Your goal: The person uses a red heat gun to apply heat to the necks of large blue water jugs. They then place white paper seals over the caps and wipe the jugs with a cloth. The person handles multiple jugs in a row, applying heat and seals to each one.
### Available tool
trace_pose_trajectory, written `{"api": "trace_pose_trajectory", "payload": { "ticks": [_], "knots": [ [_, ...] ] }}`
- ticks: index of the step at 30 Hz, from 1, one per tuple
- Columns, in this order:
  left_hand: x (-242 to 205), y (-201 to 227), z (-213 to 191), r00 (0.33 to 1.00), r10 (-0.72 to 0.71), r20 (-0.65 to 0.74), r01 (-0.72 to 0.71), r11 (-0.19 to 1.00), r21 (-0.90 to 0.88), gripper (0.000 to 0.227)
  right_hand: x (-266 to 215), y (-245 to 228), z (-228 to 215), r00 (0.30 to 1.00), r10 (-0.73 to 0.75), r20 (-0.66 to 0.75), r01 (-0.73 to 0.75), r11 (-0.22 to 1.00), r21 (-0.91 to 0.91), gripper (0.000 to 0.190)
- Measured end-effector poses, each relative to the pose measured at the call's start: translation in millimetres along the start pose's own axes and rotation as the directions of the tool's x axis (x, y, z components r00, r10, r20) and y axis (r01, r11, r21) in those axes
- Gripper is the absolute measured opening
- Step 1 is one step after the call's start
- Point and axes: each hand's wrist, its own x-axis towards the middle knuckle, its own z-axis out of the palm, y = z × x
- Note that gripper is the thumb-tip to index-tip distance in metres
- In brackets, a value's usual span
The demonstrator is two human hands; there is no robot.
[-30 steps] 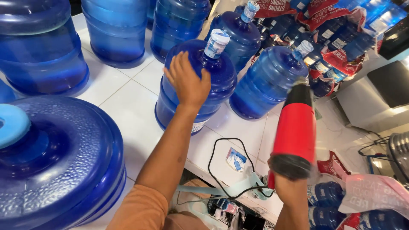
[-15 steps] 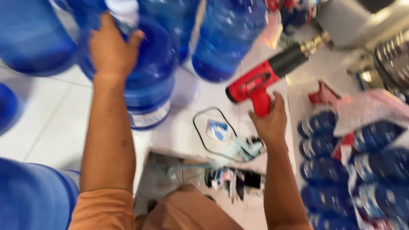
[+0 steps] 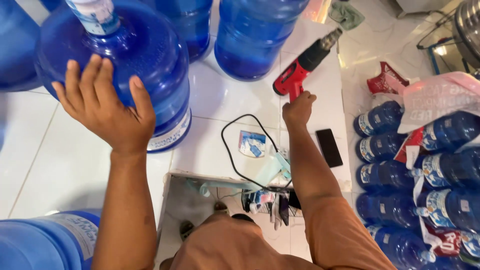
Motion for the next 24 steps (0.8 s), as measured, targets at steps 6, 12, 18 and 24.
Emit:
{"api": "trace_pose_trajectory", "payload": {
  "ticks": [6, 12, 18, 24],
  "knots": [
    [-3.0, -13.0, 8.7, 0.993, 0.044, -0.107, -0.045, 0.999, -0.010, 0.043, 31.2, 18.3, 50.0, 0.993, 0.114, 0.003, -0.114, 0.992, -0.052, 0.048],
    [14.6, -71.6, 4.5, 0.999, 0.038, -0.005, -0.038, 0.977, -0.208, 0.039, 39.8, 28.3, 82.6, 0.984, 0.175, -0.026, -0.176, 0.984, -0.041, 0.051],
    [35.7, -143.6, 16.8, 0.996, -0.085, 0.001, 0.073, 0.858, -0.508, 0.039, 47.2, 29.9, 75.5, 0.956, 0.251, 0.149, -0.261, 0.964, 0.053, 0.054],
    [28.0, -170.2, 21.9, 0.997, -0.056, 0.051, 0.075, 0.789, -0.610, 0.043, 70.9, 63.7, 76.8, 0.955, 0.193, 0.227, -0.165, 0.976, -0.139, 0.082]
  ]
}}
